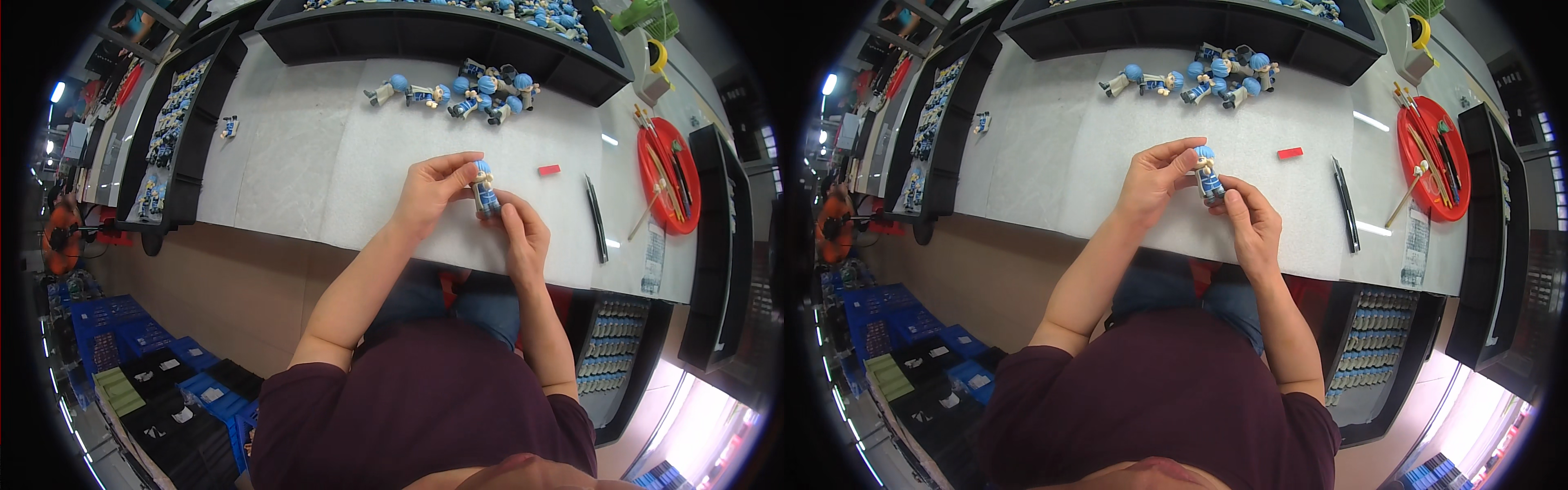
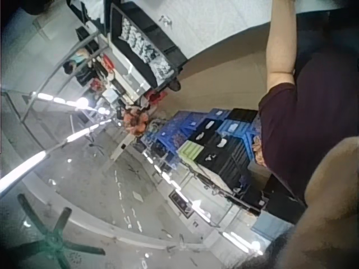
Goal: The person assembles small plastic toy figures by hand at a workstation. They pick up a figure body and a separate head, attach the head to the body, and place the completed figure into a black tray. The process is repeated continuously with multiple identical figures.
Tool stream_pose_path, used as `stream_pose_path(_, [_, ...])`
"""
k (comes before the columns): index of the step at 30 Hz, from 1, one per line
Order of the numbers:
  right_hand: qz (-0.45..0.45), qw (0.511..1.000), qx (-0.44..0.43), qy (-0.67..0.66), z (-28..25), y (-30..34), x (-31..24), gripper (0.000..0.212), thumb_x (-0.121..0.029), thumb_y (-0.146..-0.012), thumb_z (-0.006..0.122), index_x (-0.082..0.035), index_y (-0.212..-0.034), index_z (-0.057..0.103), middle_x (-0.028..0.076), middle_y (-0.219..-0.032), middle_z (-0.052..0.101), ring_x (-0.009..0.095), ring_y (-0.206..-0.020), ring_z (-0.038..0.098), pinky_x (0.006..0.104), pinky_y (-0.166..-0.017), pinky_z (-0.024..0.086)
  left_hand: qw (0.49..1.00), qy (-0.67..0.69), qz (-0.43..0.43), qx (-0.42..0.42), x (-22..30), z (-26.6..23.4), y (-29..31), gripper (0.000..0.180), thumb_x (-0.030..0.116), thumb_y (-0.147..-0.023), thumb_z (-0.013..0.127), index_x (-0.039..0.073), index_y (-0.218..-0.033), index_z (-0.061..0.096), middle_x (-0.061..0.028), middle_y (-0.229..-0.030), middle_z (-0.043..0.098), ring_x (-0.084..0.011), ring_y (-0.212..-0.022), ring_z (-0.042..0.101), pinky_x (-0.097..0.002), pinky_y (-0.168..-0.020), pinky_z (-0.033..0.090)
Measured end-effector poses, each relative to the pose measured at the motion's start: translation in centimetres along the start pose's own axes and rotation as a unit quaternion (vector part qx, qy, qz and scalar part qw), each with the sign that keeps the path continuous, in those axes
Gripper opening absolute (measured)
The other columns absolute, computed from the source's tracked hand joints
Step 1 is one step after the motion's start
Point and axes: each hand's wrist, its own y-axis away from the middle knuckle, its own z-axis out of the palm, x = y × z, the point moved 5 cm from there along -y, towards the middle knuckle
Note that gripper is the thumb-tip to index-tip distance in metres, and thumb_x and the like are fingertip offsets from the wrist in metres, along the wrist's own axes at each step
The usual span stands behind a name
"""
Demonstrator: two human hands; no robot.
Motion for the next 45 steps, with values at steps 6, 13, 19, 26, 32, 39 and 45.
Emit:
stream_pose_path(6, [0.000, 1.000, -0.020, 0.016, 0.35, 0.04, -0.16, 0.032, -0.009, -0.087, 0.053, 0.006, -0.115, 0.048, 0.014, -0.101, 0.058, 0.017, -0.086, 0.059, 0.0284, -0.077, 0.048, 0.999, 0.022, 0.022, -0.032, 0.33, 0.31, 0.18, 0.026, 0.013, -0.085, 0.057, 0.001, -0.107, 0.059, -0.0077, -0.091, 0.063, -0.0156, -0.085, 0.060, -0.0335, -0.075, 0.052])
stream_pose_path(13, [0.006, 1.000, -0.022, 0.010, 0.49, 0.07, -0.21, 0.032, -0.010, -0.088, 0.051, 0.006, -0.116, 0.047, 0.014, -0.103, 0.057, 0.019, -0.087, 0.059, 0.0287, -0.077, 0.048, 0.998, 0.009, 0.037, -0.043, 0.25, 0.21, 0.24, 0.025, 0.013, -0.086, 0.055, 0.001, -0.108, 0.058, -0.0093, -0.094, 0.063, -0.0172, -0.087, 0.061, -0.0343, -0.077, 0.052])
stream_pose_path(19, [0.005, 1.000, -0.026, 0.009, 0.45, 0.10, -0.12, 0.032, -0.010, -0.088, 0.051, 0.006, -0.116, 0.047, 0.015, -0.105, 0.056, 0.019, -0.088, 0.058, 0.0288, -0.076, 0.048, 0.999, 0.011, 0.019, -0.034, 0.08, 0.07, 0.22, 0.027, 0.014, -0.086, 0.055, 0.001, -0.110, 0.057, -0.0096, -0.094, 0.063, -0.0176, -0.087, 0.061, -0.0338, -0.076, 0.052])
stream_pose_path(26, [-0.003, 1.000, -0.029, 0.000, 0.43, 0.04, 0.00, 0.033, -0.010, -0.087, 0.053, 0.006, -0.116, 0.046, 0.015, -0.105, 0.054, 0.018, -0.086, 0.058, 0.0285, -0.075, 0.049, 0.999, 0.015, 0.013, -0.032, 0.09, 0.11, 0.20, 0.027, 0.016, -0.086, 0.055, 0.001, -0.109, 0.057, -0.0085, -0.093, 0.063, -0.0163, -0.087, 0.060, -0.0325, -0.076, 0.052])
stream_pose_path(32, [-0.016, 0.999, -0.026, -0.010, 0.46, 0.04, 0.08, 0.035, -0.010, -0.086, 0.055, 0.006, -0.115, 0.046, 0.014, -0.103, 0.054, 0.018, -0.085, 0.058, 0.0278, -0.073, 0.049, 0.999, 0.025, 0.006, -0.030, 0.00, 0.07, 0.22, 0.027, 0.016, -0.087, 0.054, 0.002, -0.109, 0.057, -0.0077, -0.093, 0.063, -0.0151, -0.086, 0.060, -0.0322, -0.074, 0.052])
stream_pose_path(39, [-0.027, 0.999, -0.019, 0.003, 0.28, 0.06, 0.12, 0.034, -0.011, -0.086, 0.057, 0.005, -0.114, 0.048, 0.013, -0.100, 0.055, 0.016, -0.083, 0.058, 0.0273, -0.072, 0.049, 0.999, 0.029, 0.004, -0.037, -0.02, 0.10, 0.18, 0.026, 0.015, -0.088, 0.052, 0.002, -0.110, 0.057, -0.0077, -0.093, 0.062, -0.0150, -0.086, 0.060, -0.0328, -0.074, 0.051])
stream_pose_path(45, [-0.030, 0.999, 0.004, 0.018, 0.12, 0.18, -0.08, 0.035, -0.009, -0.083, 0.061, 0.005, -0.112, 0.049, 0.011, -0.098, 0.056, 0.014, -0.082, 0.058, 0.0258, -0.070, 0.049, 0.999, 0.027, -0.002, -0.037, -0.13, 0.08, 0.18, 0.024, 0.011, -0.088, 0.050, 0.002, -0.110, 0.057, -0.0099, -0.099, 0.061, -0.0160, -0.088, 0.060, -0.0327, -0.074, 0.052])
